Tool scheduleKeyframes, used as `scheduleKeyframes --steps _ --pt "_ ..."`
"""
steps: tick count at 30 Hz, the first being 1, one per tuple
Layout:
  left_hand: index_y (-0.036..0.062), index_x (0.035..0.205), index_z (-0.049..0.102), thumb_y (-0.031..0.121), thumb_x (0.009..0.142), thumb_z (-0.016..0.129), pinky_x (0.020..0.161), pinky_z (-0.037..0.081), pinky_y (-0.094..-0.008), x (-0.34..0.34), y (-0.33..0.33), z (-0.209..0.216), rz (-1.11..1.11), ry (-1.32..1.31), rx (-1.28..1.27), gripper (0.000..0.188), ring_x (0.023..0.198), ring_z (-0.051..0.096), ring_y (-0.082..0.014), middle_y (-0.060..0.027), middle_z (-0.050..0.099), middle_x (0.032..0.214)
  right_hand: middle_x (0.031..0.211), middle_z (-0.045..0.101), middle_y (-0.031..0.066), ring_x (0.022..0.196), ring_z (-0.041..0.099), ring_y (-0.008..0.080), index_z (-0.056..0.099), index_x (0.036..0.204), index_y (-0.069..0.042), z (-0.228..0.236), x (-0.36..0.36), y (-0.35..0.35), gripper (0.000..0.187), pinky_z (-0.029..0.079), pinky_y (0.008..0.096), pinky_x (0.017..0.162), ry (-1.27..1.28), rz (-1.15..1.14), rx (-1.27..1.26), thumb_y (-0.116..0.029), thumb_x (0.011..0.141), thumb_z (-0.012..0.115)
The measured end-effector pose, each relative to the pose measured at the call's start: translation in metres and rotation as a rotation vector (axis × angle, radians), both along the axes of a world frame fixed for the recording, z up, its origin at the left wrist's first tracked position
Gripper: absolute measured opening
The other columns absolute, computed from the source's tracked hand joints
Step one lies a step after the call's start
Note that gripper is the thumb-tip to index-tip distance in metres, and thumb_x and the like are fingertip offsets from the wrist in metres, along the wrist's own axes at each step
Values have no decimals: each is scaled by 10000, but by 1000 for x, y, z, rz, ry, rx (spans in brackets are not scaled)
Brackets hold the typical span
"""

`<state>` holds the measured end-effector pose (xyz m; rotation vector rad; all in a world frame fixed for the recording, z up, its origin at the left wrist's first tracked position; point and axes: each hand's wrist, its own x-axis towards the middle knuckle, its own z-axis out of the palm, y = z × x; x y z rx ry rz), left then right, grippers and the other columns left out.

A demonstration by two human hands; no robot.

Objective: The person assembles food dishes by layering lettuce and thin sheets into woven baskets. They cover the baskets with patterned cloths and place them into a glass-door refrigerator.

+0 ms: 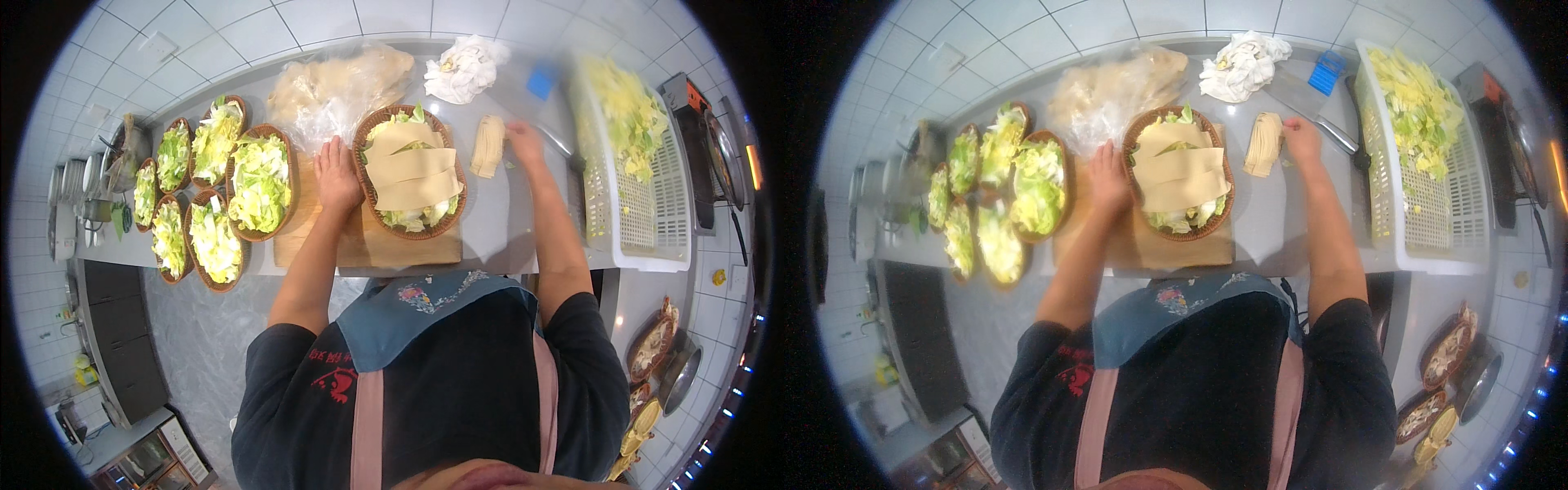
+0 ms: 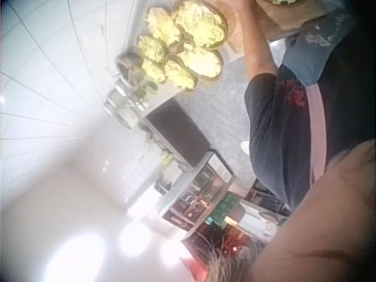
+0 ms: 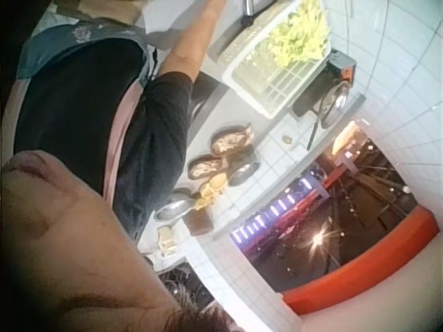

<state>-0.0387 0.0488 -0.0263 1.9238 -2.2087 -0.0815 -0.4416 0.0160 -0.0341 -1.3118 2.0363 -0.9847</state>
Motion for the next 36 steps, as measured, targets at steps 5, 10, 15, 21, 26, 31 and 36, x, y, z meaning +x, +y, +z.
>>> scheduleKeyframes --steps 5,10,15,21,26,31,36 --pt "23 1368 347 277 862 456 1131 92 -441 0 -2 -8 7 8 -41 576 1380 175 -291 -113 264 1473 815 670 100 763 625 207 674 903 -35 -8 -28 -5 351 470 315 719 -10 -3 205 -357 764 678" --pt "23 1361 357 285 863 489 1123 121 -449 2 -5 -6 -9 -26 -33 579 1363 205 -311 -124 284 1459 768 664 92 724 615 191 675 796 -33 10 3 -12 333 465 321 689 12 53 185 -362 756 692" --pt "5 1252 472 206 808 606 1049 293 -424 20 -15 10 -117 266 -47 505 1237 390 -349 -188 437 1324 743 655 91 668 600 194 656 760 -28 3 -13 -19 320 465 332 652 16 49 117 -348 767 680" --pt "-18 1072 582 115 798 605 927 412 -399 28 -16 50 -110 604 -77 306 1064 524 -365 -212 572 1103 701 612 88 605 589 169 604 831 -7 40 -15 -12 247 460 321 558 -219 30 190 -251 806 639" --pt "-9 1066 588 120 786 630 875 447 -376 8 -20 106 -138 669 -248 311 1009 558 -342 -187 594 1069 772 616 99 644 595 172 576 896 1 94 -16 -9 209 475 331 591 79 162 38 -188 816 619" --pt "19 1107 588 147 808 640 834 478 -359 -42 -30 159 -268 830 -35 329 1011 582 -279 -149 604 1106 869 623 84 834 597 178 582 942 -17 151 3 3 179 469 309 751 246 320 -162 -157 833 599" --pt "53 1212 533 218 822 635 888 445 -356 -105 -42 189 -627 938 127 436 1068 558 -234 -111 593 1163 908 626 44 868 572 129 592 996 -24 230 37 19 156 454 271 793 132 540 -113 -96 860 563"
